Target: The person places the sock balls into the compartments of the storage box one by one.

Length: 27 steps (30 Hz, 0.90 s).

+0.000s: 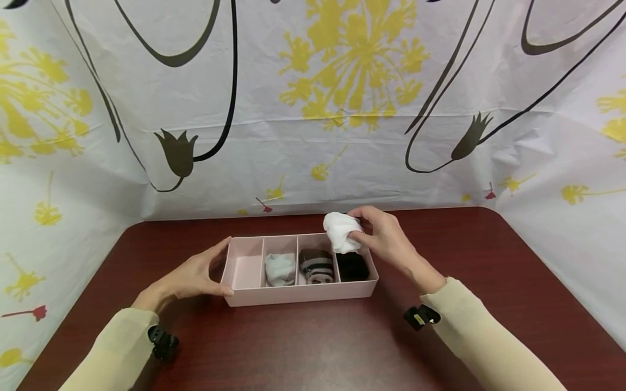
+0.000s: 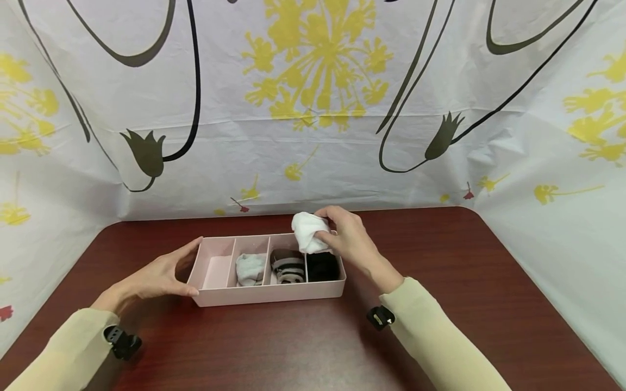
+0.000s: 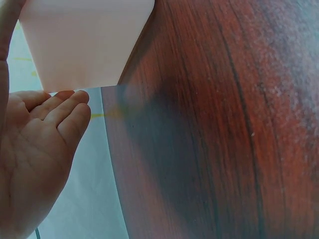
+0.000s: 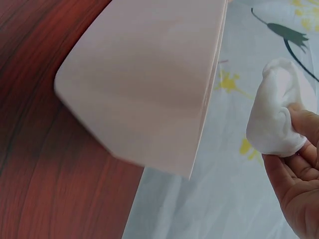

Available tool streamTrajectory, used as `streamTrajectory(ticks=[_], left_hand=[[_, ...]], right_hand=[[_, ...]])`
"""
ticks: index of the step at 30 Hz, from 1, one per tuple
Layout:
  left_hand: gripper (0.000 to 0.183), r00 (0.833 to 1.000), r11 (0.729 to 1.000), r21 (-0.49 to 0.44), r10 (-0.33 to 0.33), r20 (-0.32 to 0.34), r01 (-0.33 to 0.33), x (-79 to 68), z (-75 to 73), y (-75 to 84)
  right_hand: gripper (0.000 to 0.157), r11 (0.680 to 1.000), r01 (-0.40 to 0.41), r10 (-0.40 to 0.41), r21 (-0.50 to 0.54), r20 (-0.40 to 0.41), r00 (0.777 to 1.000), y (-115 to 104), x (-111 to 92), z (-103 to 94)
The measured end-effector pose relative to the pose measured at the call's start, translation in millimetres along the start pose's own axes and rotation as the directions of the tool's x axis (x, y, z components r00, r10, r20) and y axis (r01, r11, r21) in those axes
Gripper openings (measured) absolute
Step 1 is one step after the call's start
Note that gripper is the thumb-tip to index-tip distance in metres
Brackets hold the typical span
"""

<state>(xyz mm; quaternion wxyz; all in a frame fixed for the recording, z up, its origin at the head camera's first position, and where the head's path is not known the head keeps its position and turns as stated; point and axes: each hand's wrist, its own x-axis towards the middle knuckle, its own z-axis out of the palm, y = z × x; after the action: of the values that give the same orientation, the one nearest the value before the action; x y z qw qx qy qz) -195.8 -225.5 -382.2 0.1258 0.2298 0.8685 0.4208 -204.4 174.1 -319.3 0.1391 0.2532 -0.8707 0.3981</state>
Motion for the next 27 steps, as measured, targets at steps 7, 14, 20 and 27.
streamTrajectory(ticks=[7, 14, 20, 27], left_hand=[[0.117, 1.0, 1.0, -0.007, -0.014, 0.001, 0.014, -0.8, -0.8, 1.4], [0.118, 1.0, 1.0, -0.015, -0.011, -0.004, 0.011, -1.0, -1.0, 0.1], [0.119, 1.0, 0.999, -0.03, -0.018, -0.002, 0.018, -1.4, -0.5, 0.1], [0.116, 1.0, 1.0, -0.002, -0.001, -0.008, 0.001, -1.4, -2.2, 2.1]], right_hand=[[0.029, 0.998, 0.018, -0.02, 0.062, 0.019, 1.0, -14.9, 9.9, 19.5], [0.028, 0.99, 0.058, -0.061, 0.132, 0.019, 0.998, -33.7, 18.6, 50.0], [0.027, 0.982, 0.075, -0.081, 0.173, 0.028, 0.996, -51.9, 25.9, 79.3], [0.027, 0.986, 0.078, -0.083, 0.145, 0.027, 0.996, -65.4, 32.7, 107.2]])
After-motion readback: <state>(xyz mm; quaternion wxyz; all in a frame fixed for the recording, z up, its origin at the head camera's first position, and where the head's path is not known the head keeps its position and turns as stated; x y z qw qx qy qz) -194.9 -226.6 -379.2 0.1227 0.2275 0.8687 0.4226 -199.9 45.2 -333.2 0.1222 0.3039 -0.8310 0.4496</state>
